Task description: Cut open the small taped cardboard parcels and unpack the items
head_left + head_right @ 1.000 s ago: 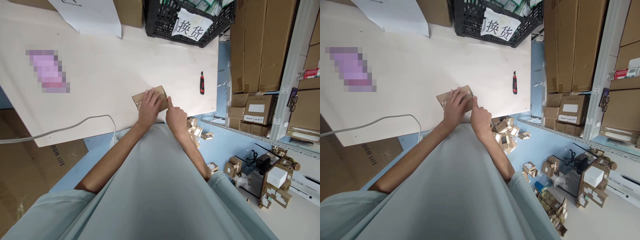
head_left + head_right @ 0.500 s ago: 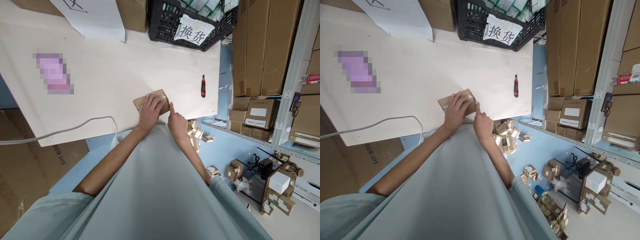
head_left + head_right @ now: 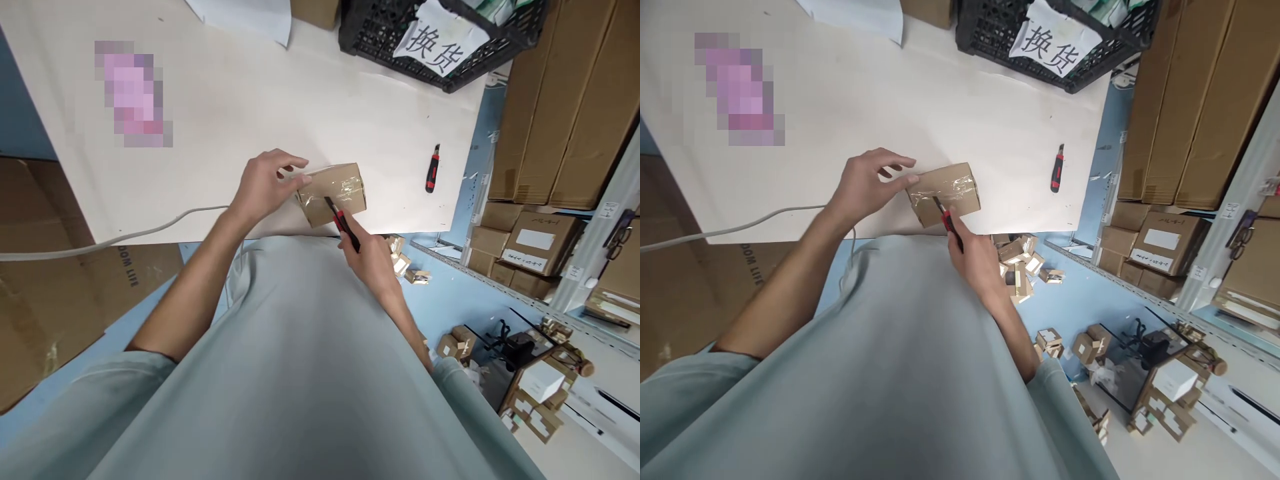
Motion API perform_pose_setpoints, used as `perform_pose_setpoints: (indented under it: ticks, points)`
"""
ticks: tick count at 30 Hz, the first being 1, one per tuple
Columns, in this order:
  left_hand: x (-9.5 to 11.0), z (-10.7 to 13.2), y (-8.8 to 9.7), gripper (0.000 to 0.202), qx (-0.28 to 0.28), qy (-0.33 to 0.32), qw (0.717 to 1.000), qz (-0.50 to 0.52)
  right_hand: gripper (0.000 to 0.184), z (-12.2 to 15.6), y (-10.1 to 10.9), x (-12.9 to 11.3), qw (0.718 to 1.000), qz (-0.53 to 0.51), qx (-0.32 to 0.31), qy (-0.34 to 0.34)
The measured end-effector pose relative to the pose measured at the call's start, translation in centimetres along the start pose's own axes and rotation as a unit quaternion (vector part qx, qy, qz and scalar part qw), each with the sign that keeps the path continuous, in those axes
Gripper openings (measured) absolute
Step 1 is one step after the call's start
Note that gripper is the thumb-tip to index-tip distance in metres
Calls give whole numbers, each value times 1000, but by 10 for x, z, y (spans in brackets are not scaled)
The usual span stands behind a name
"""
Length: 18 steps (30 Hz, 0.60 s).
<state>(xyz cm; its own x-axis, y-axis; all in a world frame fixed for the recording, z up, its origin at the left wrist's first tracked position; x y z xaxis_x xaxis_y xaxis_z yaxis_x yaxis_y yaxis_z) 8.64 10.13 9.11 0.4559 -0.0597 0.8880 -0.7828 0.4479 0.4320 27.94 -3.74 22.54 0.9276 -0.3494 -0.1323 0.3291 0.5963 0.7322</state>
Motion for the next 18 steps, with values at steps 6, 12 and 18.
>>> perform_pose_setpoints:
  ticks: [6,12,18]
  points:
    - [-4,-9,-2,30,-34,33,997,55,64,-17,-15,-27,999,-1,-44,32]
    - [-3,-7,-1,27,-38,35,996,72,64,-14,-16,-31,997,57,-46,33]
    - [-5,-7,-3,29,-46,38,995,85,65,-8,-22,-47,991,119,-57,3]
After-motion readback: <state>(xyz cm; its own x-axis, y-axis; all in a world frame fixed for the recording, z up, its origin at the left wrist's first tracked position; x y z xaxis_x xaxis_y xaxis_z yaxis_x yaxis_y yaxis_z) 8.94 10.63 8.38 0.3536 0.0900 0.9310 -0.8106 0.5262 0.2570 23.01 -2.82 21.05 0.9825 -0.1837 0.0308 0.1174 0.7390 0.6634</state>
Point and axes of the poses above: each hand's wrist, its own z-axis away from the middle knuckle, its own y-axis out of the back of the hand, x = y × z, the point moved 3 cm from there along -z, towards the middle knuckle, and after that the axes turned 1 degree about -y, right-handed, at the moved point
